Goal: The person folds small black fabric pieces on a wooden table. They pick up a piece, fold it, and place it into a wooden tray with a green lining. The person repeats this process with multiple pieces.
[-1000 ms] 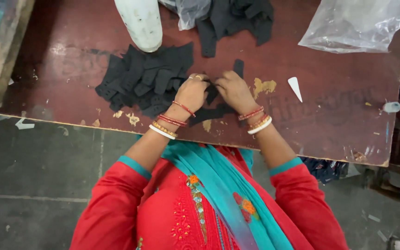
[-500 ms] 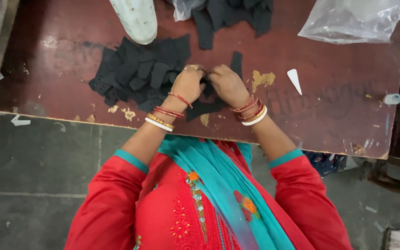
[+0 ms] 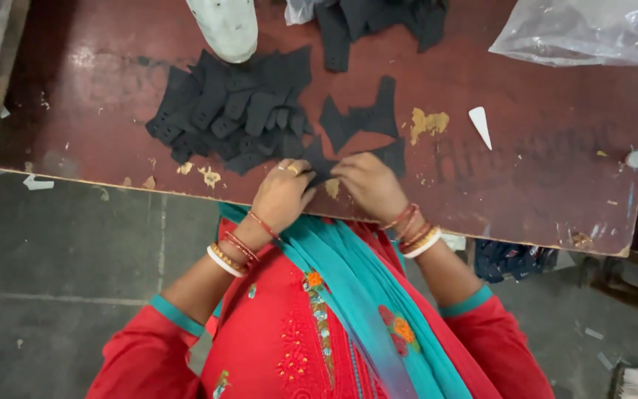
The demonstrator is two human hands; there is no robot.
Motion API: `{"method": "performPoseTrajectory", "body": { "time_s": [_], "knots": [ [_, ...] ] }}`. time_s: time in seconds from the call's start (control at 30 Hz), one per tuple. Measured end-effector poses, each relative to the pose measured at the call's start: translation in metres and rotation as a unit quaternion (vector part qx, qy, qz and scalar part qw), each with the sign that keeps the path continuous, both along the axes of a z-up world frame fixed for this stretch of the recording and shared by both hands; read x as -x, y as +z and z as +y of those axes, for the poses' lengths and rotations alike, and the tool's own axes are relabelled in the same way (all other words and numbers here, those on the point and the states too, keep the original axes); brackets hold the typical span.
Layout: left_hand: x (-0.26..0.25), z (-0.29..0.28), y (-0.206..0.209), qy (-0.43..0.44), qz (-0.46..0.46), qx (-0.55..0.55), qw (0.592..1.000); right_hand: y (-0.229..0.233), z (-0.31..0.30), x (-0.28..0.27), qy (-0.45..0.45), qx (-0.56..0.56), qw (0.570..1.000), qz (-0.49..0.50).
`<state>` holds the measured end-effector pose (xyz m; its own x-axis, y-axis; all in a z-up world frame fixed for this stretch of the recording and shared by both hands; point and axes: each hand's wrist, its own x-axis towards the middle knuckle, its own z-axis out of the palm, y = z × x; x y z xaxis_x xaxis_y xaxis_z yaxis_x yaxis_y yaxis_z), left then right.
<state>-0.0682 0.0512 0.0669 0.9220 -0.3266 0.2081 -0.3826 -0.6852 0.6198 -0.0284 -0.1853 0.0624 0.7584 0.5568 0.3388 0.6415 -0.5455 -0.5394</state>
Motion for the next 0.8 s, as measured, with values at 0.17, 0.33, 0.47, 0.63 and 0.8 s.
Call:
{"method": "performPoseTrajectory", "body": {
  "time_s": [0.17,0.33,0.47,0.63,0.8],
  "knots": [
    [0.006,0.0,-0.011,0.009,-0.024,0.029,0.999,-0.01,0.025,-0.019,0.1,0.062,0.991,-0.058],
    [0.008,0.0,-0.012,0.023,-0.006,0.048,0.999,-0.006,0.019,0.009,0.131,0.05,0.99,-0.032],
    [0.006,0.006,-0.012,0.012,-0.031,0.058,0.998,0.007,-0.022,0.016,0.03,0.062,0.998,0.008],
    [0.01,0.004,-0.028,-0.049,-0.05,0.052,0.996,0.004,-0.119,-0.011,-0.228,0.135,0.964,-0.004],
    [0.005,-0.011,-0.024,-0.078,-0.035,0.058,0.995,0.025,-0.086,-0.018,-0.144,0.152,0.977,-0.045]
  ]
}}
